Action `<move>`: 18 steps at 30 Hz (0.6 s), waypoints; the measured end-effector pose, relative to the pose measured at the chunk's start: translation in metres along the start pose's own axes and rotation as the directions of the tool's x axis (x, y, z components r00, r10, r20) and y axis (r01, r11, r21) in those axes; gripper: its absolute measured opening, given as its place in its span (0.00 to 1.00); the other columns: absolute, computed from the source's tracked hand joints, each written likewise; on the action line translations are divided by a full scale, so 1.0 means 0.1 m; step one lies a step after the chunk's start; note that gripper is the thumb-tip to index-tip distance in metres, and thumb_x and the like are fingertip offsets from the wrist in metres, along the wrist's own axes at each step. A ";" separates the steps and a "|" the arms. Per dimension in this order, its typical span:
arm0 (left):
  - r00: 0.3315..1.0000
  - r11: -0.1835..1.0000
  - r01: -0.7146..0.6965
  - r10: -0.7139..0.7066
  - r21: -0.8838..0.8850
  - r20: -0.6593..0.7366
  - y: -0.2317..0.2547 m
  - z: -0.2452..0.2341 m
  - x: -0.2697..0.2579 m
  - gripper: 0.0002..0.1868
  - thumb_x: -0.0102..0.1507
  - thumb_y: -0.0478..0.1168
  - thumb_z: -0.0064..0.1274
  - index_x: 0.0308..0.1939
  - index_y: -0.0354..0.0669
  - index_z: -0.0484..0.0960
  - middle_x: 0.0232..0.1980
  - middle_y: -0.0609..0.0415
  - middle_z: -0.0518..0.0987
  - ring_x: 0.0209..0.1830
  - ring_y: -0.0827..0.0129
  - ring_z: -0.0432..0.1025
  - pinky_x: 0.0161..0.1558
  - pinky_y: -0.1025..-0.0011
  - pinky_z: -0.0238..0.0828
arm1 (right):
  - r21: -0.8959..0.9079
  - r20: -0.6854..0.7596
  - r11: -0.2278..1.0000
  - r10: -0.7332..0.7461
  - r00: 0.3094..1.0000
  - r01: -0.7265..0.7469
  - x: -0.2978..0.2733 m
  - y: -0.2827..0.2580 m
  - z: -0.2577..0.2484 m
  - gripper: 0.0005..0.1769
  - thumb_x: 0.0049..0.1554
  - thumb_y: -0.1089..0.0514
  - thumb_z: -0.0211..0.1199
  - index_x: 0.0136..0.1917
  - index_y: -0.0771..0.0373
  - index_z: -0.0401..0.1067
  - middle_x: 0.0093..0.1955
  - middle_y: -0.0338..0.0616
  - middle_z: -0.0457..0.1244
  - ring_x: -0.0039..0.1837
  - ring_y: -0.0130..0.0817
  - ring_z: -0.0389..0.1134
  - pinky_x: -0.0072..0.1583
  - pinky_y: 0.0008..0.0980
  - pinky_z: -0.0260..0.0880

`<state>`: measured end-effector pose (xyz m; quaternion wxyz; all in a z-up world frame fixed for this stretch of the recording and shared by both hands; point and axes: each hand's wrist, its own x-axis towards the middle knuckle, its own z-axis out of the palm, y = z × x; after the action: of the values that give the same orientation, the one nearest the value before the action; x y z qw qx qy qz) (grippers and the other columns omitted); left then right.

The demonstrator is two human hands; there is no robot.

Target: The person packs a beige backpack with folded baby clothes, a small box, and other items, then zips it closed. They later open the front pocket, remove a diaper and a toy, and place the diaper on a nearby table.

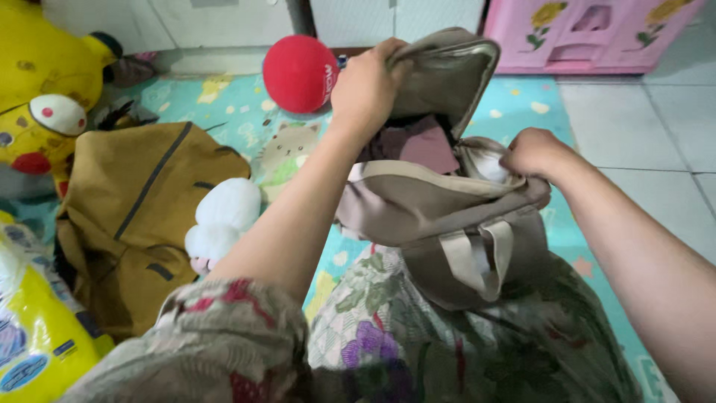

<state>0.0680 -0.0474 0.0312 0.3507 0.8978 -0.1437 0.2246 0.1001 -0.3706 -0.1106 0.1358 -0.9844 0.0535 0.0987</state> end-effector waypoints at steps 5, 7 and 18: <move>0.937 0.992 -0.098 0.120 0.084 -0.328 -0.18 0.05 0.55 0.16 0.68 0.52 0.56 0.51 0.46 0.82 0.46 0.42 0.84 0.50 0.42 0.76 0.50 0.49 0.72 | 0.743 -0.036 0.664 0.164 0.986 -0.083 -0.35 0.63 -0.61 0.11 0.54 0.58 0.62 0.45 0.70 0.75 0.41 0.50 0.67 0.38 0.42 0.67 0.39 0.44 0.67; 0.966 0.998 -0.065 0.066 0.012 -0.248 -0.25 -0.06 0.61 0.17 0.70 0.53 0.55 0.52 0.44 0.82 0.47 0.42 0.84 0.51 0.44 0.77 0.51 0.52 0.73 | 0.766 -0.072 0.635 0.241 0.968 -0.101 -0.52 0.81 -0.84 0.09 0.55 0.60 0.61 0.46 0.69 0.74 0.41 0.49 0.66 0.38 0.41 0.66 0.40 0.43 0.67; 0.911 0.916 -0.379 0.394 -0.132 0.119 0.67 0.35 0.31 0.17 0.63 0.49 0.54 0.57 0.61 0.82 0.50 0.50 0.85 0.51 0.51 0.78 0.52 0.57 0.74 | 0.466 -0.066 0.842 0.339 0.938 -0.272 -1.13 0.87 -0.81 0.18 0.50 0.62 0.65 0.50 0.79 0.75 0.46 0.62 0.70 0.43 0.53 0.73 0.46 0.52 0.77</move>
<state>0.0779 -0.1230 0.0618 0.3349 0.8454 -0.3551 0.2167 -0.0070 -0.4676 -0.0324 0.3382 -0.9091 0.2411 0.0320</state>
